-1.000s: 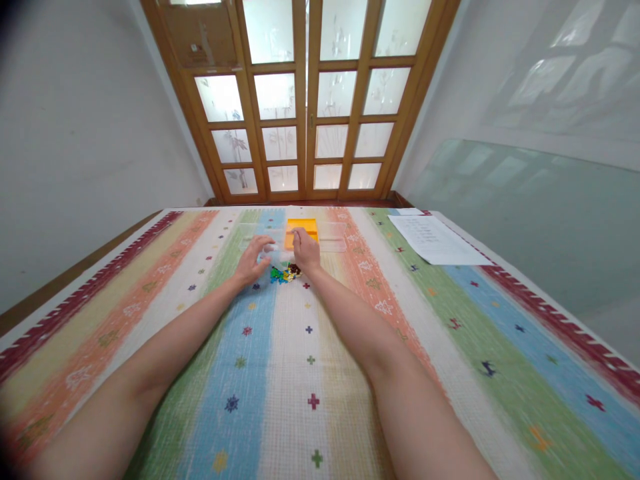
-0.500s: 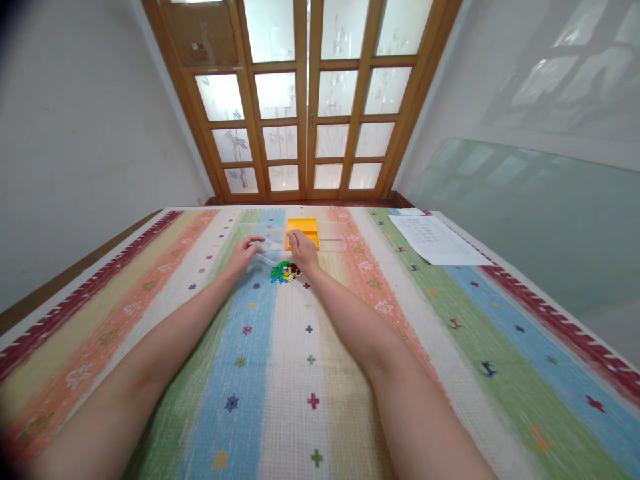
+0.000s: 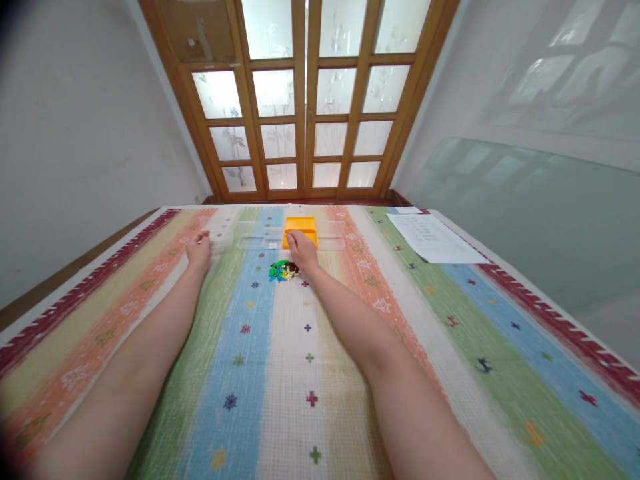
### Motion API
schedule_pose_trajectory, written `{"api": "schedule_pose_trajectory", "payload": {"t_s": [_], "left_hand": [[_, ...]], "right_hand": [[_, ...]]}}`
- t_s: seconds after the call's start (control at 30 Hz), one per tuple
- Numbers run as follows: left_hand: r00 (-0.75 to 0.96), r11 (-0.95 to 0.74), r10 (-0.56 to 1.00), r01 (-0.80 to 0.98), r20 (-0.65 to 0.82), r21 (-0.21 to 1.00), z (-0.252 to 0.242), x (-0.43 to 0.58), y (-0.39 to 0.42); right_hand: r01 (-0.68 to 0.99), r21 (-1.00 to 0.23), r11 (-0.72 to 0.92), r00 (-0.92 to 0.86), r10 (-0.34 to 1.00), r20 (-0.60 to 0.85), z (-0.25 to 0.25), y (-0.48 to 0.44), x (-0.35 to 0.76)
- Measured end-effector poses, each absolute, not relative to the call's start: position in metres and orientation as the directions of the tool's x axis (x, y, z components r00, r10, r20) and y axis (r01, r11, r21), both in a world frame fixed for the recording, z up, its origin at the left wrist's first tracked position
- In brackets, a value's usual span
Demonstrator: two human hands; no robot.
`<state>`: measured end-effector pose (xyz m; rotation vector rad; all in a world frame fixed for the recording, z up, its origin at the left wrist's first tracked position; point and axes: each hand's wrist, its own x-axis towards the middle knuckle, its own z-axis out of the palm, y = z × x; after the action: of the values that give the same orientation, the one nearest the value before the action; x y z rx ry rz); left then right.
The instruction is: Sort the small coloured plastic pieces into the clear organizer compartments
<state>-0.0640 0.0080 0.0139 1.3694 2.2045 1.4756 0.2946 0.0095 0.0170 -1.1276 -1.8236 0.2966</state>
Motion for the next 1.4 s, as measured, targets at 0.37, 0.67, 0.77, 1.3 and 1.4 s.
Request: {"api": "schedule_pose_trajectory", "payload": {"t_s": [0.37, 0.67, 0.77, 1.3, 1.4], "left_hand": [[-0.417, 0.113, 0.777, 0.829, 0.472, 0.547, 0.010, -0.067, 0.000], [-0.058, -0.064, 0.903, 0.962, 0.427, 0.265, 0.018, -0.027, -0.007], [-0.004, -0.090, 0.914, 0.973, 0.405, 0.211, 0.015, -0.024, -0.007], [-0.013, -0.092, 0.923, 0.963, 0.384, 0.253, 0.008, -0.022, -0.002], [0.020, -0.127, 0.917, 0.962, 0.398, 0.244, 0.007, -0.021, -0.002]], "right_hand": [[0.611, -0.651, 0.450, 0.055, 0.796, 0.602, 0.025, 0.032, 0.333], [0.639, -0.672, 0.374, 0.116, 0.816, 0.566, 0.020, 0.037, 0.345], [0.666, -0.650, 0.367, 0.076, 0.833, 0.548, 0.017, 0.038, 0.341], [0.698, -0.626, 0.349, 0.039, 0.854, 0.519, 0.011, 0.040, 0.338], [0.667, -0.664, 0.339, 0.082, 0.851, 0.518, 0.014, 0.040, 0.340]]}}
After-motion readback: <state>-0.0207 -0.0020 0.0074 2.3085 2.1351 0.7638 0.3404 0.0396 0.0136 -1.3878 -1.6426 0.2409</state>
